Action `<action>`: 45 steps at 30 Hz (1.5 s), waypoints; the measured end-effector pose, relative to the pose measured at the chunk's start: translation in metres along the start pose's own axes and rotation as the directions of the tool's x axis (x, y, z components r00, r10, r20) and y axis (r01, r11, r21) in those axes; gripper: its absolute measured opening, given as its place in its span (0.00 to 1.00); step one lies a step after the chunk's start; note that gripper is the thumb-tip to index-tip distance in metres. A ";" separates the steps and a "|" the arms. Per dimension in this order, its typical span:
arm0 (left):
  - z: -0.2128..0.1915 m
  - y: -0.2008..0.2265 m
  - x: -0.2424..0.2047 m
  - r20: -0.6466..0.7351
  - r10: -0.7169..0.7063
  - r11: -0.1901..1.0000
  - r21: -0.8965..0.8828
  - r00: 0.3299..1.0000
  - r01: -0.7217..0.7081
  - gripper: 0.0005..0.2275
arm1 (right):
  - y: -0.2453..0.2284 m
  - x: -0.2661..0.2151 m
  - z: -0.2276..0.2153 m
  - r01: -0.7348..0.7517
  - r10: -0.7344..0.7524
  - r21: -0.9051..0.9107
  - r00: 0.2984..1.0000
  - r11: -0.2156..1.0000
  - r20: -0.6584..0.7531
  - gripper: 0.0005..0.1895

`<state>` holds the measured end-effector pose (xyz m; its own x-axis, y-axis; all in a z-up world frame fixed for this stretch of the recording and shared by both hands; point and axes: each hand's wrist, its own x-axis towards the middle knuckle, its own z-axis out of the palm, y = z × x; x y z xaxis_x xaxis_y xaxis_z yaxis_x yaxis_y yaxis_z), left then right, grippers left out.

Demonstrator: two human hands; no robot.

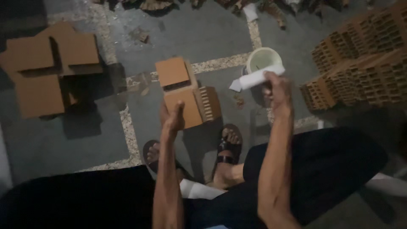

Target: The person sits on the floor and assembles small cardboard boxes by applying glue to the edges with a white applicator, folding the flaps, and pressing them together. The person handles multiple boxes one at a time, stacking completed units aside.

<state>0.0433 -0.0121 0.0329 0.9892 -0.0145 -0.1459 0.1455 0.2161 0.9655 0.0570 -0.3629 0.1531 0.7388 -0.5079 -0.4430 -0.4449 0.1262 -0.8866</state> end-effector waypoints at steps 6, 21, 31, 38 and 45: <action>0.020 0.020 -0.016 -0.171 -0.086 0.994 0.057 0.981 0.097 0.28 | 0.016 -0.049 0.077 0.748 -0.668 -0.247 0.662 0.616 0.340 0.19; 0.008 0.054 -0.009 -0.174 -0.120 0.954 -0.291 0.977 0.066 0.28 | 0.002 -0.107 0.092 0.637 -0.341 -0.562 0.765 0.528 0.547 0.20; 0.006 0.039 -0.014 -0.069 -0.138 0.958 -0.261 0.988 0.116 0.26 | -0.019 -0.084 0.119 0.507 -0.391 -0.444 0.859 0.739 0.329 0.24; 0.005 0.038 -0.014 -0.076 -0.152 0.938 -0.325 0.985 0.120 0.23 | -0.020 -0.114 0.091 0.565 -0.303 -0.497 0.803 0.659 0.513 0.22; 0.012 0.048 -0.013 -0.028 -0.166 0.945 -0.290 0.986 0.151 0.23 | -0.015 -0.103 0.077 0.521 -0.313 -0.465 0.834 0.716 0.454 0.23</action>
<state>0.0377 -0.0137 0.0837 0.9504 -0.0232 -0.3101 0.2818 0.4855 0.8275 0.0271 -0.2467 0.2017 0.9853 -0.0767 -0.1525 -0.1688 -0.5706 -0.8037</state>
